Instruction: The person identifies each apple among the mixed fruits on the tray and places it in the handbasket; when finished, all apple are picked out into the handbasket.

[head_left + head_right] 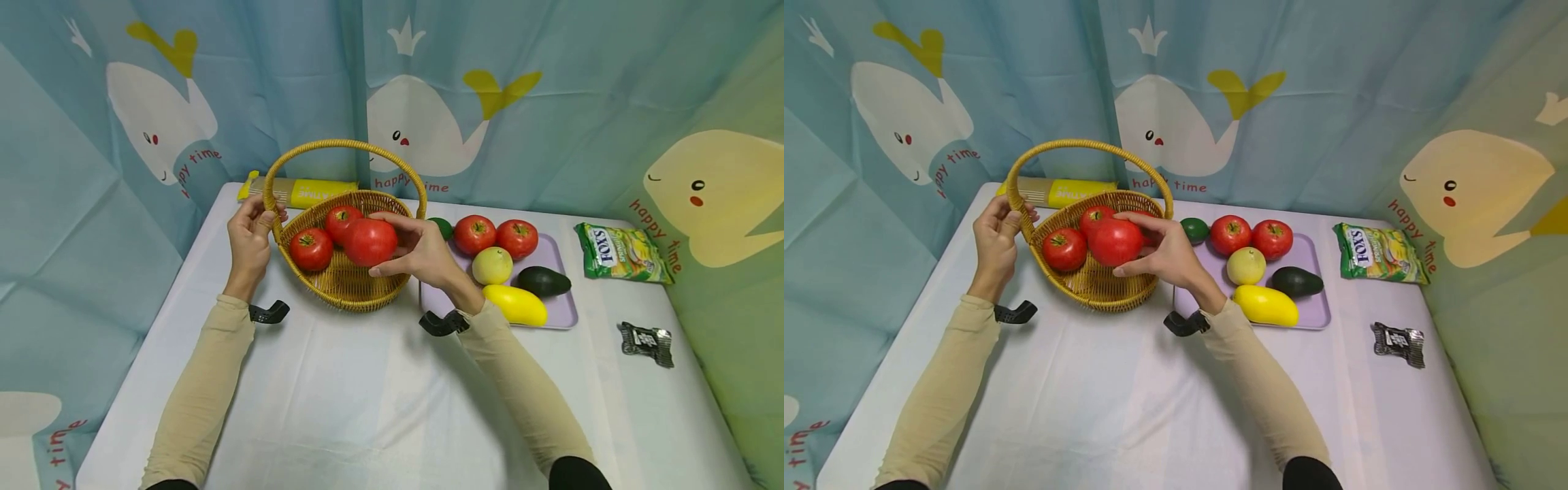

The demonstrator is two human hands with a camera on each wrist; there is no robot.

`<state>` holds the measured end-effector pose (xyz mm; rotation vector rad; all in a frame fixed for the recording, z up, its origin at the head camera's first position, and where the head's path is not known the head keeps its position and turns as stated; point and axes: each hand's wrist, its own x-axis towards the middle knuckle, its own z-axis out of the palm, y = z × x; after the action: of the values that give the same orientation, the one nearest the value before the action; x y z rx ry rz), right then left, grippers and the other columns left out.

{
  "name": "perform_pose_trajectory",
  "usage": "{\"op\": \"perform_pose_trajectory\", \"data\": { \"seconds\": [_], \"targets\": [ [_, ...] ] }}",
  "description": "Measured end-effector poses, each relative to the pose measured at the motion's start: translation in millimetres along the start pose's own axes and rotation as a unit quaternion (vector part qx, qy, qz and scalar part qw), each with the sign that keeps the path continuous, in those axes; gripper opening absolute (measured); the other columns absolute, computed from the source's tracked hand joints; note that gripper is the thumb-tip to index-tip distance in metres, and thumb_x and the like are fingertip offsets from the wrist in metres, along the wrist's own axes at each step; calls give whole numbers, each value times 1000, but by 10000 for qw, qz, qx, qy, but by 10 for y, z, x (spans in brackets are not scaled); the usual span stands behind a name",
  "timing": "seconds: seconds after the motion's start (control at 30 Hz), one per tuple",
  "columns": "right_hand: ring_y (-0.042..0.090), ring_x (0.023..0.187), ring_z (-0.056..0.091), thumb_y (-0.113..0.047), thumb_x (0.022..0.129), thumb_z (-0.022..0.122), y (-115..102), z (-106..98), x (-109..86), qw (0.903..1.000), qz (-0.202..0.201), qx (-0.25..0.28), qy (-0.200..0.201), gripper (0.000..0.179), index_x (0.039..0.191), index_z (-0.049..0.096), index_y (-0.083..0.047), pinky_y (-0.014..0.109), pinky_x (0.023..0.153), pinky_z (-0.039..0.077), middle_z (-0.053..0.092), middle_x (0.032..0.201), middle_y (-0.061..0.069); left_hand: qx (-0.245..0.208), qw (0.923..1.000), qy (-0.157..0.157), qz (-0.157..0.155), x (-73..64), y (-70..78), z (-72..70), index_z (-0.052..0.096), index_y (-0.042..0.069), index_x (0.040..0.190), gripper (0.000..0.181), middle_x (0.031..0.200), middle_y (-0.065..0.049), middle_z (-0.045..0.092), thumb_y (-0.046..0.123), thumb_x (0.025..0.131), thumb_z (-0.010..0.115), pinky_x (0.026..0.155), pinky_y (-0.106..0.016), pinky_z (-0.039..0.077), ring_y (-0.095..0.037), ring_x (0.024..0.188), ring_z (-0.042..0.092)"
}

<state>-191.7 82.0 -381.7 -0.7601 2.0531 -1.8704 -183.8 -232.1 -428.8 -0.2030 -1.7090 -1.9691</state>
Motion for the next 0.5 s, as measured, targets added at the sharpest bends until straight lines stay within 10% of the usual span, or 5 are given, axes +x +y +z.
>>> {"op": "perform_pose_trajectory", "data": {
  "seconds": [0.37, 0.5],
  "targets": [
    [29, 119, 69, 2, 68, 96, 27, 74, 187, 9988, 235, -205, -389, 75, 136, 71, -13, 42, 101, 63, 65, 139, 8, -24, 10000, -4, -9, -5, -1, -1, 54, -24, 126, 28, 101, -4, 70, -4, 106, 56, 91, -25, 63, -16, 94, 70],
    [28, 120, 68, 0, 67, 97, 32, 97, 236, 9973, 306, -345, -576, 76, 136, 71, -15, 48, 103, 62, 66, 138, 7, 35, 10000, -14, 47, -7, -8, -2, 65, -8, 122, 19, 103, -7, 70, -2, 106, 56, 91, -26, 62, -19, 94, 70]
  ]
}}
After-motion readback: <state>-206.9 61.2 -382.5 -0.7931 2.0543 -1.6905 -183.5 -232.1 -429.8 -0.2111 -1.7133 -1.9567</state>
